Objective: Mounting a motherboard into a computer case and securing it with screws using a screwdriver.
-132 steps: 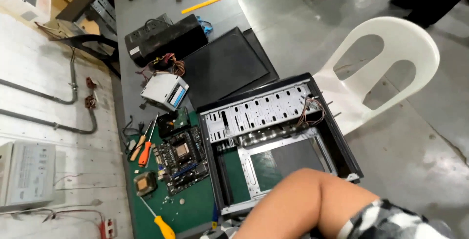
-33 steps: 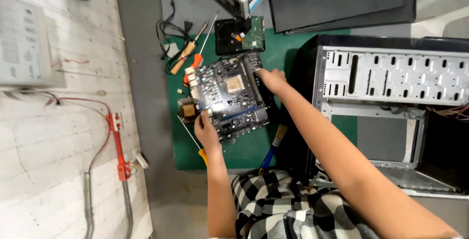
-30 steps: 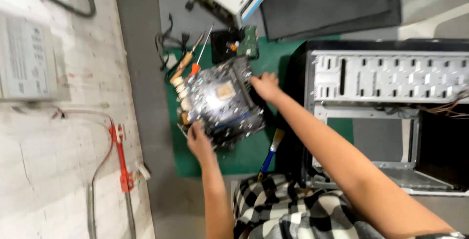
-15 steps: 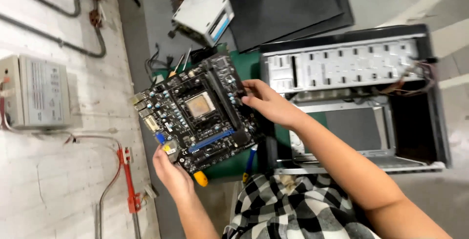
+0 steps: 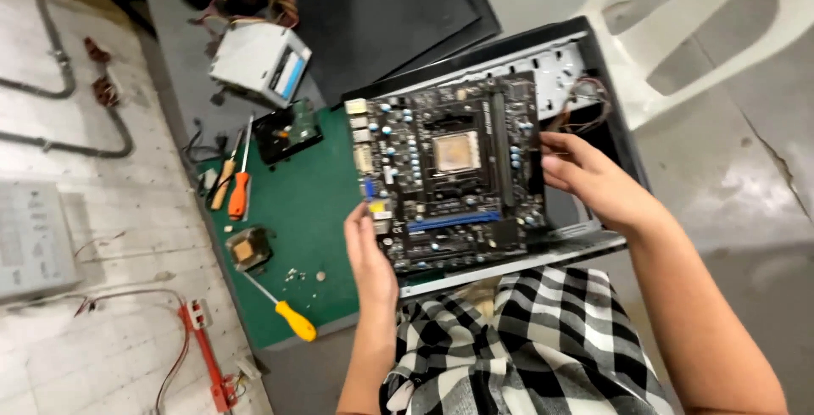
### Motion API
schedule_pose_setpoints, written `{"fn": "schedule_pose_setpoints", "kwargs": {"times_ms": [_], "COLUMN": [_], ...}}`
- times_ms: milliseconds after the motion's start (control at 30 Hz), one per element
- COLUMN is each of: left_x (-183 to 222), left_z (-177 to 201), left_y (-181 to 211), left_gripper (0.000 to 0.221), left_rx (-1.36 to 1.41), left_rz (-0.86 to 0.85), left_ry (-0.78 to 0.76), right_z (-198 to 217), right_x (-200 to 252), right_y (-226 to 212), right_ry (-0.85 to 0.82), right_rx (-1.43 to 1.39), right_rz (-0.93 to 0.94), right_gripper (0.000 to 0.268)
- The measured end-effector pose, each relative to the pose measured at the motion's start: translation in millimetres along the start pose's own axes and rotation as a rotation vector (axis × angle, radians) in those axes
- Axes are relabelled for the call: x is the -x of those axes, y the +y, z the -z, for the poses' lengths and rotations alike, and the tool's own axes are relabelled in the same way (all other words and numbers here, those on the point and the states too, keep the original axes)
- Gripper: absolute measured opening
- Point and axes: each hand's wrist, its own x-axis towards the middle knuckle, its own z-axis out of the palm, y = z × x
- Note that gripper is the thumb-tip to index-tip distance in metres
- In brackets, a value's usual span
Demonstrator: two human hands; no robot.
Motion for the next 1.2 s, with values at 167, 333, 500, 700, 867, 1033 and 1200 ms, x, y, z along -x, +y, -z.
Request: {"fn": "schedule_pose_setpoints", "kwargs": {"times_ms": [167,333,500,700,867,1033,1200], "left_x": [25.0,52.9,63.1,72.4,70.8,58.8,60.0], "left_z": [-34.7,-34.4,-28.2,-4.8,2.5,-24.2,-31.3], "left_y": [-6.8,-13.4,-36.8,-96.2,-105.5,-39.7,-34.8], "left_gripper": [0.06,0.061,0.066,0.062,0.056,0.051,0.063], "left_rx": [-0.023,0.127,0.175,-0.353,-0.38,0.405,0.379], "left_rz": [0.202,0.384,0.671,-0.075,-0.171,0.727,0.824], "left_ry": [-0.132,-0.237,-0.219,-0.458,-0.438,0.019,0.078], "right_z": [32.1,49.9,53.2,42.8,37.9,37.5,37.0], "right_x": [25.8,42.4,37.8,24.2,8.1,-28.5,-69.3], "right_y": [14.0,39.9,40.1,35.7,45.7,54.2,60.3], "right_ry": [0.091,0.087,0.025,-0.029,-0.031,-0.064,-0.164], "right_rx": [-0.053,0.119,0.277,0.262,0.321,0.261,0.198], "right_rz": [-0.107,-0.254,-0.435,-0.432,-0.457,-0.498,-0.552], "right_gripper": [0.063,0.066,0.066,0.061,0.06,0.052,0.052]}}
